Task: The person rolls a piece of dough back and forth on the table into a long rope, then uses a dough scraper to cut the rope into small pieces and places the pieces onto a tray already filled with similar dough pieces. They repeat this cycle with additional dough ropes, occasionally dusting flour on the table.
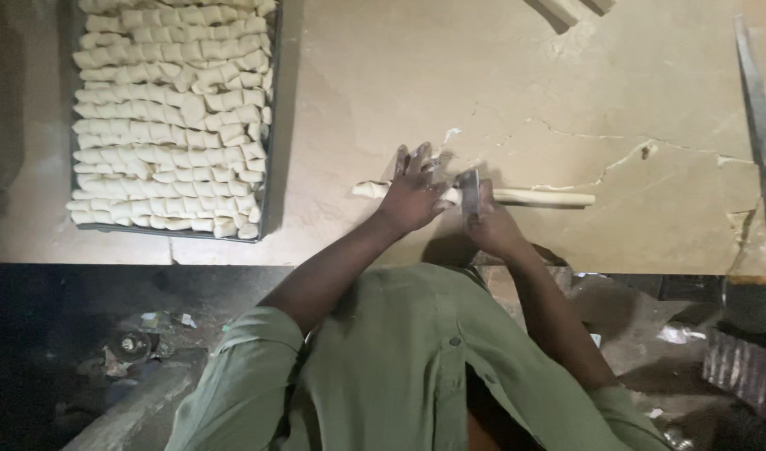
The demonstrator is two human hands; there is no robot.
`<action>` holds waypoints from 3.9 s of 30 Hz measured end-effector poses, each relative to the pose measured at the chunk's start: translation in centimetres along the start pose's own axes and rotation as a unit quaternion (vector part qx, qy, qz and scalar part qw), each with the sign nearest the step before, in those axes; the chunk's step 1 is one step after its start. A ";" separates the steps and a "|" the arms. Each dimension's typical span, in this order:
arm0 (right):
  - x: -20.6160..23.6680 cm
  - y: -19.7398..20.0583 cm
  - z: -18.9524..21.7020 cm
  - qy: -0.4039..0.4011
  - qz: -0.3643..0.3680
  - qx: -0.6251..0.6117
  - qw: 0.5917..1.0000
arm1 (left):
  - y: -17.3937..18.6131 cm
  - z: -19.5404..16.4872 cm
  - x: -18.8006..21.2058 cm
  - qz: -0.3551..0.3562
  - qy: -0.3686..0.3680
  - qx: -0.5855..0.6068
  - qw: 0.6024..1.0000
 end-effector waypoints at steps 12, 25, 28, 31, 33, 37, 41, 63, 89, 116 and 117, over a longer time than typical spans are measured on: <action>1.7 4.6 -3.4 0.123 -0.137 0.115 0.976 | -2.2 -2.8 -4.4 -0.012 0.002 0.034 0.999; 1.8 7.9 -8.7 0.066 -0.096 0.019 0.993 | -4.7 -6.5 -9.2 0.000 -0.007 0.002 1.000; 2.4 8.3 -9.6 0.164 -0.151 0.089 0.971 | -4.3 -7.9 -10.3 -0.037 -0.027 0.031 0.998; 1.7 8.8 -12.5 0.096 -0.113 0.016 0.989 | -5.3 -8.7 -11.2 -0.010 -0.015 0.023 1.000; 1.7 9.8 -13.4 0.078 -0.122 -0.009 0.989 | -5.7 -8.9 -11.8 -0.025 0.000 0.038 0.999; 1.5 10.1 -14.2 0.086 -0.108 0.045 0.989 | -6.3 -10.3 -13.2 -0.055 -0.034 0.018 0.998; 1.5 10.5 -16.3 0.073 -0.095 0.064 0.991 | -6.6 -11.0 -14.2 -0.069 -0.017 0.022 0.997; 3.8 17.4 -29.1 -0.260 -0.133 0.135 0.947 | -9.4 -16.3 -20.5 0.000 -0.039 0.001 0.999; -1.4 28.0 -21.8 0.099 -0.426 -0.126 0.890 | -8.2 -15.3 -35.3 -0.021 -0.061 0.106 0.992; -12.5 26.6 -16.2 0.060 -0.234 0.205 0.949 | 3.7 9.2 -10.9 -0.147 0.140 -0.078 0.976; -13.6 26.0 -17.6 -0.001 -0.184 0.141 0.973 | 4.6 10.0 -7.3 -0.130 0.170 -0.121 0.969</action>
Point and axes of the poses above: each hand's wrist, its own x-axis away from the middle knuckle, its own y-axis out of the back of the hand, z = x × y, the point moved 10 cm from there along -x, towards the middle knuckle, and after that the axes turned 11 degrees about -y, right-handed, at the moved point
